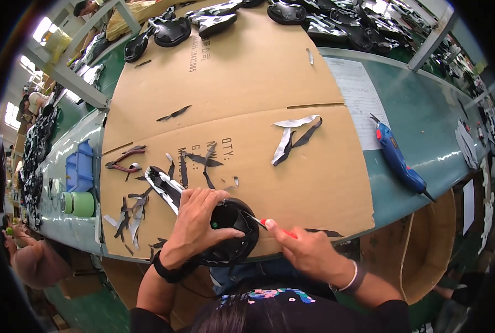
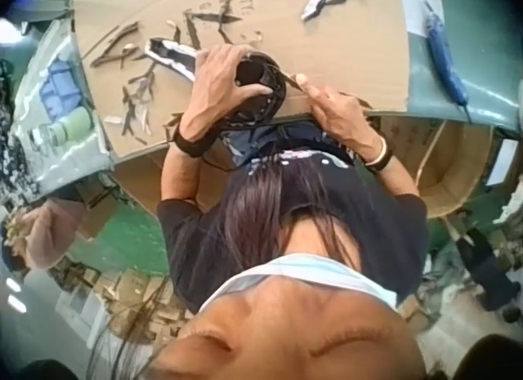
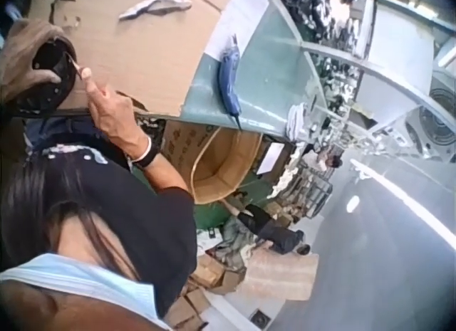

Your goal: The person picks up a bicycle seat, trims the excess fabric from its underside using a utility knife, and places the finished seat onto a pile with others.

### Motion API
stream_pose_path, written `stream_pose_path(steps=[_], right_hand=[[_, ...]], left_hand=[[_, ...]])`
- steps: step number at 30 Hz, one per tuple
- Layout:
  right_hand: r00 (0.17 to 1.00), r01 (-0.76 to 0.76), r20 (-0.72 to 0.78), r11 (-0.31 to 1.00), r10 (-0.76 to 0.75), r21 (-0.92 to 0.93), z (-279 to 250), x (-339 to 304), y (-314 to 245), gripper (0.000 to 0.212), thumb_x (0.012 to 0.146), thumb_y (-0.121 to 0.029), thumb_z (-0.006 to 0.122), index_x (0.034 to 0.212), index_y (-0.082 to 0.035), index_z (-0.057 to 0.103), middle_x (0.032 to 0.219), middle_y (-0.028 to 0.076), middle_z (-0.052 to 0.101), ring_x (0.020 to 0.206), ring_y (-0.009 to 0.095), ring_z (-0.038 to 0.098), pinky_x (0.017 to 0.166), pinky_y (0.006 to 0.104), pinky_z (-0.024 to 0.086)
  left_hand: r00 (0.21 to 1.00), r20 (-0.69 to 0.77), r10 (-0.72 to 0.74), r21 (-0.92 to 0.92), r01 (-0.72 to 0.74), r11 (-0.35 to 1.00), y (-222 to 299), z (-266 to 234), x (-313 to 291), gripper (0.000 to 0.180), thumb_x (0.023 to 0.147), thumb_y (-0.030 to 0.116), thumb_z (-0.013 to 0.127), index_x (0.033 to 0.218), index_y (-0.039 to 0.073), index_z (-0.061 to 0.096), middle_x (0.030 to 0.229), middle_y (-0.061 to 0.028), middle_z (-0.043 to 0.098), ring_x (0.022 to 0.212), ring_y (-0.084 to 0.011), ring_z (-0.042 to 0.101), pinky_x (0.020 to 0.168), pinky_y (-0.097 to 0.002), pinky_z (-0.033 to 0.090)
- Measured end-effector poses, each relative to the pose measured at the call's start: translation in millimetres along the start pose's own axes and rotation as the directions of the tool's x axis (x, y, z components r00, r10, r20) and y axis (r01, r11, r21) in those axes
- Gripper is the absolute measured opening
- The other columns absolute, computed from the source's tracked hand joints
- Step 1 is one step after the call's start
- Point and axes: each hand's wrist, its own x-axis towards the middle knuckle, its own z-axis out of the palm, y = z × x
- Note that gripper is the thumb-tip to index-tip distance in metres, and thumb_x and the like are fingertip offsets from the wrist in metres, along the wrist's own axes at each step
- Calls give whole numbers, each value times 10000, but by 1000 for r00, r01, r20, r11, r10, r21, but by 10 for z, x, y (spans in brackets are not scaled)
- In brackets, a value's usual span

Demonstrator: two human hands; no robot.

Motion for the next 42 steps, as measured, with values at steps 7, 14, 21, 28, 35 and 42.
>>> stream_pose_path(steps=[7, 14, 21, 28, 35, 42], right_hand=[[972, -236, 26, 949, 235, 207, 148, -409, -341, 657, 844, -76, 645, 1445, -134, 383, 778, 149, 600, 602, 338, 600, 535, 418, 496], [928, -31, -343, 946, 147, 322, 49, 402, -313, 529, 823, -51, 668, 1304, 9, 457, 1055, 229, 636, 796, 380, 655, 674, 419, 540], [910, -109, -375, 974, 177, 197, 99, 717, -266, 458, 761, 0, 640, 1202, 8, 516, 944, 201, 634, 796, 345, 656, 656, 409, 522], [910, -178, -195, 769, 366, 613, -43, 695, -196, 408, 781, -73, 658, 1161, -5, 525, 831, 162, 639, 711, 284, 657, 655, 345, 507], [933, -99, -260, 874, 248, 476, -227, 348, -30, 511, 840, -72, 661, 1325, -72, 503, 1075, 196, 657, 849, 345, 655, 729, 385, 525], [948, -290, 194, 939, 254, 187, -306, 175, -23, 472, 858, 13, 607, 1319, -62, 542, 1126, 173, 662, 953, 309, 676, 800, 359, 534]], left_hand=[[999, 1, -46, -17, 46, 999, 60, -12, -37, 665, 611, 380, 846, 1107, 49, 550, 973, -89, 553, 948, -268, 521, 876, -376, 346], [986, -37, -162, 120, 165, 979, 503, -75, -92, 580, 654, 277, 822, 1100, 47, 530, 963, -109, 524, 938, -279, 486, 848, -401, 329], [961, -155, -228, 139, 249, 958, 446, -4, -211, 616, 668, 327, 822, 1121, 32, 527, 963, -118, 534, 949, -279, 495, 837, -406, 328], [913, -353, -203, 72, 243, 967, 450, 64, -18, 416, 715, 277, 790, 1090, 165, 649, 971, -66, 556, 1092, -245, 447, 878, -442, 309], [953, -288, -93, -100, 67, 993, 292, 237, 83, 110, 691, 104, 750, 792, 132, 716, 840, 12, 587, 979, -228, 507, 855, -376, 307], [950, -299, -94, -115, 62, 991, 289, 274, 73, 110, 688, 104, 761, 789, 123, 719, 816, 19, 582, 959, -200, 517, 859, -366, 291]])
